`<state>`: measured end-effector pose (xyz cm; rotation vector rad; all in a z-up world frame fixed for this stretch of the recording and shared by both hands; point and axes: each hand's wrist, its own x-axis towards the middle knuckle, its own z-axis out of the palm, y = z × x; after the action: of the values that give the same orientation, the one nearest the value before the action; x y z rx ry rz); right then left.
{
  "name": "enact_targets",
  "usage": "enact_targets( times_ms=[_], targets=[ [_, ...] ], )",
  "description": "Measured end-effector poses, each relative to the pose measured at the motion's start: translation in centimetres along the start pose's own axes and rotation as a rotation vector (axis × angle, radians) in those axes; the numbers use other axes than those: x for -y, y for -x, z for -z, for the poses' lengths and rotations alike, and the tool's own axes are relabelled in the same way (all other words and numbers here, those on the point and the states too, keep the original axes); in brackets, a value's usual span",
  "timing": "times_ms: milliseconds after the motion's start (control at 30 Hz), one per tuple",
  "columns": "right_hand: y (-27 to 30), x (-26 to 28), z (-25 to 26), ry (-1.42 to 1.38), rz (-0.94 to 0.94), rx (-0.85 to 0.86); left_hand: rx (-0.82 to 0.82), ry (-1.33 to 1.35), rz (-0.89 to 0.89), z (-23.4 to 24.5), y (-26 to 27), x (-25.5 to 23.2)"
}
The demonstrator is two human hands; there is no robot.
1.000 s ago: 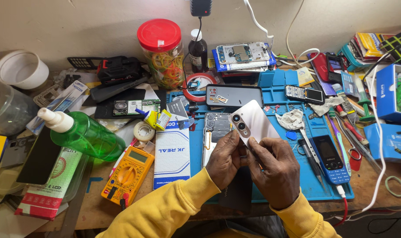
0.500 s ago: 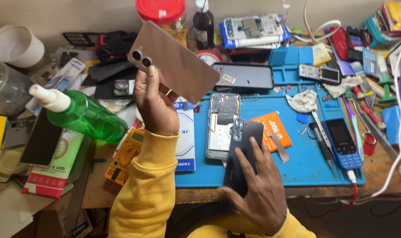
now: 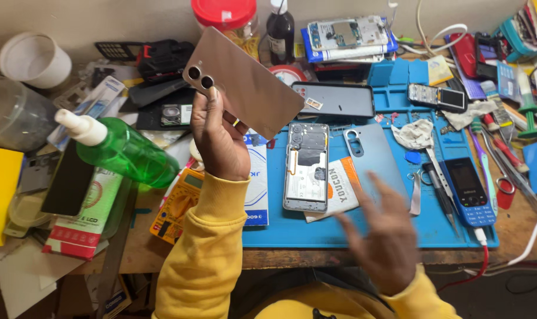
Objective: The person handles a smartphone back cover, removes the camera module, and applies adhesive around the camera cutout. They manipulate the back cover and camera components on a cluttered workbench.
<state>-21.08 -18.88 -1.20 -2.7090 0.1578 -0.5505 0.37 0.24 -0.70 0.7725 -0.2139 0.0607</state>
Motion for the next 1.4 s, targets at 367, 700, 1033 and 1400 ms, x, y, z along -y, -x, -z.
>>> enact_targets(
  times_ms=[367,700,1033,1400],
  targets=[
    [-4.1,4.3,-3.6,-0.014,0.044,0.193,-0.327,-0.055,0.114,-3.6,-0.4,-3.2],
    [-2.6,2.0,-3.2,-0.742,-0.16,0.278,-0.072,0.07,-0.354,-0.7,-0.5,-5.6],
    [-3.6,11.3,-7.5,-0.538,0.199,0.104,0.456,-0.264,0.111,-7.0,0.7,-6.1],
    [-1.2,-7.1,2.4,-0.569,-0.342,-0.187,0.46,-0.411,0.64,-6.7,3.7,5.9]
  ],
)
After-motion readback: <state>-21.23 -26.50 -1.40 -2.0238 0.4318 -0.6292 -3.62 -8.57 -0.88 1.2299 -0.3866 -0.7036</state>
